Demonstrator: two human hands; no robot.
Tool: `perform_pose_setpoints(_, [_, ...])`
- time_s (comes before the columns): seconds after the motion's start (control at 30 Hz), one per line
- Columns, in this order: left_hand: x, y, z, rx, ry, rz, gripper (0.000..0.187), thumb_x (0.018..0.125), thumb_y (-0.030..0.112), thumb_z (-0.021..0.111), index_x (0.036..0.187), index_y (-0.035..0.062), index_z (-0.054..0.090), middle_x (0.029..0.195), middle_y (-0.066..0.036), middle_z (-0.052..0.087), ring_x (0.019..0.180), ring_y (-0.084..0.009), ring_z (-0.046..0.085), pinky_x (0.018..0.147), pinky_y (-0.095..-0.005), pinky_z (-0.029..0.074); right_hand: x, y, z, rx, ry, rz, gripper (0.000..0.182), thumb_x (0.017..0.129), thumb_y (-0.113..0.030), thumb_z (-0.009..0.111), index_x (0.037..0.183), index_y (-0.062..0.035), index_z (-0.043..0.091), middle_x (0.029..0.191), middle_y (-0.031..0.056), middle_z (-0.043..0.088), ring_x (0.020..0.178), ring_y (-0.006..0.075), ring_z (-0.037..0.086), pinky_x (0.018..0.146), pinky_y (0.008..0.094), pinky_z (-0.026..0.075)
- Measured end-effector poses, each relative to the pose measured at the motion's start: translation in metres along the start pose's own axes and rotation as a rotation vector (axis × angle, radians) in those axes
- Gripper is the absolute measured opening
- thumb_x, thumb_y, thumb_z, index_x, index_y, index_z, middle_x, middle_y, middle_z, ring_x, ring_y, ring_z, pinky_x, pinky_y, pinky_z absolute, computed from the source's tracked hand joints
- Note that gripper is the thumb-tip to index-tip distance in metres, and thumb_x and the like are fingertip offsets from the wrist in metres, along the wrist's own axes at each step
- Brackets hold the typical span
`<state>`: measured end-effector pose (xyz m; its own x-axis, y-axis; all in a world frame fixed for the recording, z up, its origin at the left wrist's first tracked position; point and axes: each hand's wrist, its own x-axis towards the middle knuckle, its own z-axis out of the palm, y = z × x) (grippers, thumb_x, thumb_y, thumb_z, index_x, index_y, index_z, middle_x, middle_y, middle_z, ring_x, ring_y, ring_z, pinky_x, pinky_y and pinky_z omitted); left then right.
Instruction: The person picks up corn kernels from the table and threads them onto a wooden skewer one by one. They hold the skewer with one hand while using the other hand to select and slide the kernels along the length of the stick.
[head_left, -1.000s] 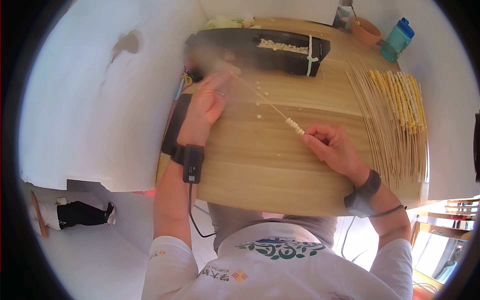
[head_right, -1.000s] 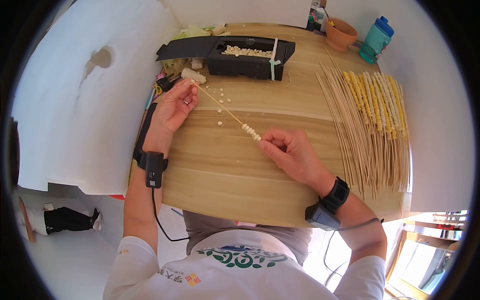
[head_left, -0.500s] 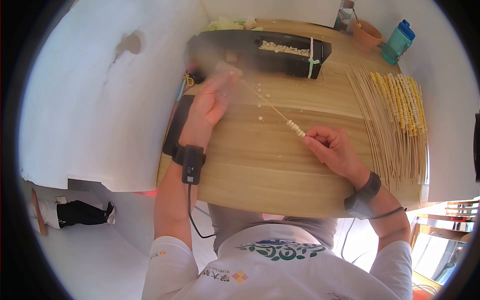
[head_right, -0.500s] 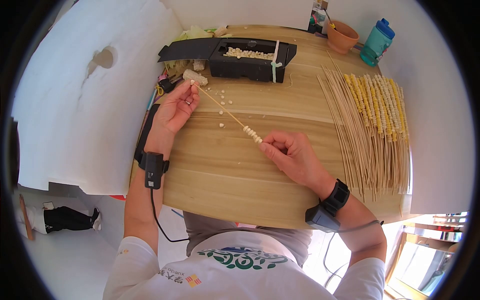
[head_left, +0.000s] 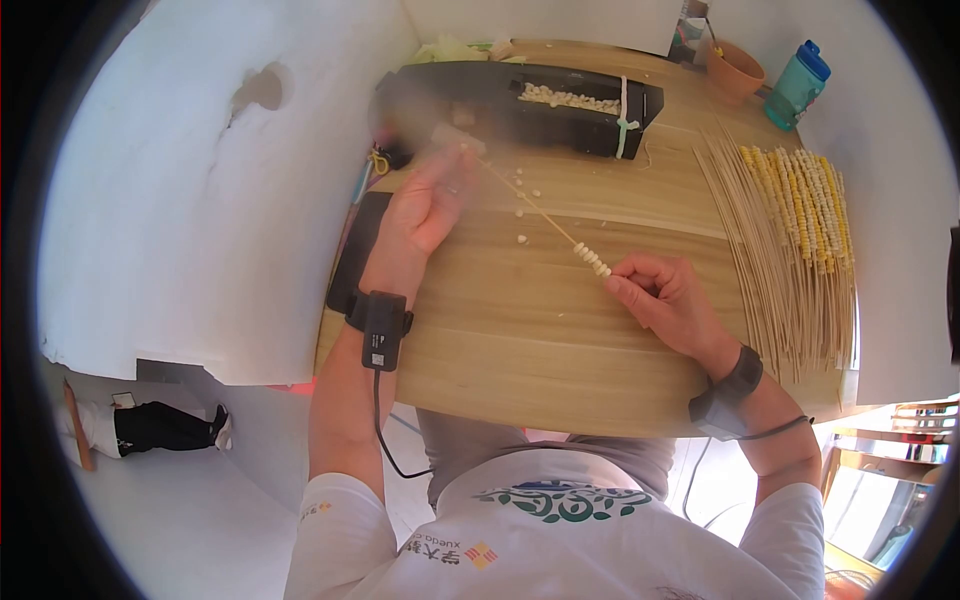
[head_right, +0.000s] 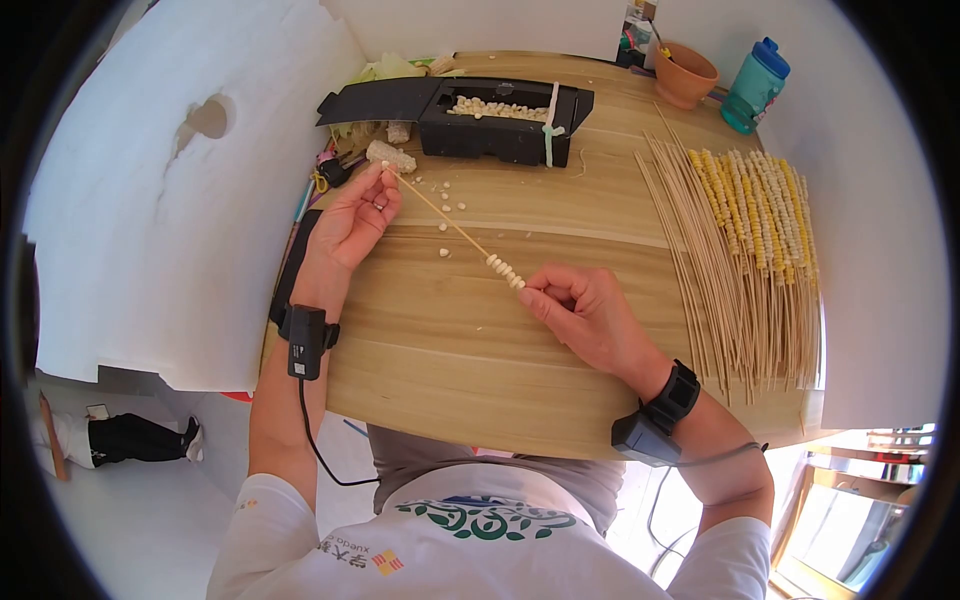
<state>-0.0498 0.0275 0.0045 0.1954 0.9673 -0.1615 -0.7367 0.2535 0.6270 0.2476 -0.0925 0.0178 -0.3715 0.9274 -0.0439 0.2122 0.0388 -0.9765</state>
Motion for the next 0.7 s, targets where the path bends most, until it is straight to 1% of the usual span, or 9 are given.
perform_pose_setpoints(0.13, [-0.001, 0.000, 0.002, 0.033, 0.006, 0.025, 0.016, 0.092, 0.008, 0.064, 0.105, -0.0003, 0.061, 0.096, -0.007, 0.067, 0.083, -0.0129, 0.063, 0.076, -0.0266, 0.054, -0.001, -0.001, 0.000, 0.009, -0.004, 0.027, 0.019, 0.097, -0.016, 0.060, 0.086, -0.0010, 0.060, 0.059, -0.0098, 0.039, 0.054, 0.0008, 0.028, 0.046, 0.0223, 0.022])
perform_pose_setpoints(0.23, [-0.001, 0.000, 0.003, 0.066, 0.008, 0.061, 0.015, 0.092, 0.008, 0.064, 0.105, -0.0005, 0.062, 0.096, -0.008, 0.067, 0.083, -0.0129, 0.063, 0.076, -0.0265, 0.055, 0.000, 0.001, 0.000, -0.005, -0.005, 0.007, 0.019, 0.097, -0.017, 0.059, 0.086, -0.0011, 0.060, 0.059, -0.0099, 0.039, 0.053, 0.0006, 0.029, 0.046, 0.0221, 0.022])
perform_pose_setpoints(0.3, [0.000, 0.001, 0.002, 0.132, -0.020, 0.103, 0.015, 0.092, 0.007, 0.062, 0.106, -0.0007, 0.062, 0.097, -0.008, 0.067, 0.083, -0.0128, 0.064, 0.077, -0.0267, 0.055, 0.000, 0.001, -0.001, -0.010, -0.007, 0.002, 0.019, 0.097, -0.017, 0.059, 0.086, -0.0012, 0.060, 0.058, -0.0100, 0.040, 0.053, 0.0005, 0.029, 0.046, 0.0220, 0.022])
perform_pose_setpoints(0.43, [0.000, 0.003, -0.001, 0.187, -0.038, 0.117, 0.015, 0.093, 0.006, 0.061, 0.107, -0.0005, 0.062, 0.098, -0.009, 0.067, 0.084, -0.0133, 0.064, 0.079, -0.0273, 0.055, 0.000, -0.001, -0.002, 0.026, -0.020, 0.023, 0.019, 0.097, -0.017, 0.060, 0.086, -0.0012, 0.061, 0.058, -0.0100, 0.041, 0.052, 0.0001, 0.030, 0.046, 0.0214, 0.023])
perform_pose_setpoints(0.63, [0.003, 0.001, -0.008, 0.239, -0.016, 0.104, 0.014, 0.093, 0.006, 0.061, 0.106, 0.0003, 0.063, 0.099, -0.009, 0.067, 0.087, -0.0147, 0.065, 0.080, -0.0277, 0.055, 0.001, 0.000, -0.004, 0.061, -0.032, 0.040, 0.018, 0.097, -0.016, 0.060, 0.087, -0.0015, 0.061, 0.057, -0.0098, 0.043, 0.051, -0.0004, 0.032, 0.045, 0.0207, 0.024])
perform_pose_setpoints(0.7, [0.003, -0.002, -0.007, 0.268, 0.010, 0.147, 0.014, 0.092, 0.005, 0.061, 0.106, 0.0006, 0.063, 0.100, -0.009, 0.067, 0.088, -0.0146, 0.065, 0.081, -0.0278, 0.055, 0.000, -0.002, -0.005, 0.053, -0.030, 0.038, 0.018, 0.097, -0.016, 0.060, 0.087, -0.0015, 0.061, 0.057, -0.0098, 0.043, 0.051, -0.0004, 0.032, 0.045, 0.0207, 0.024])
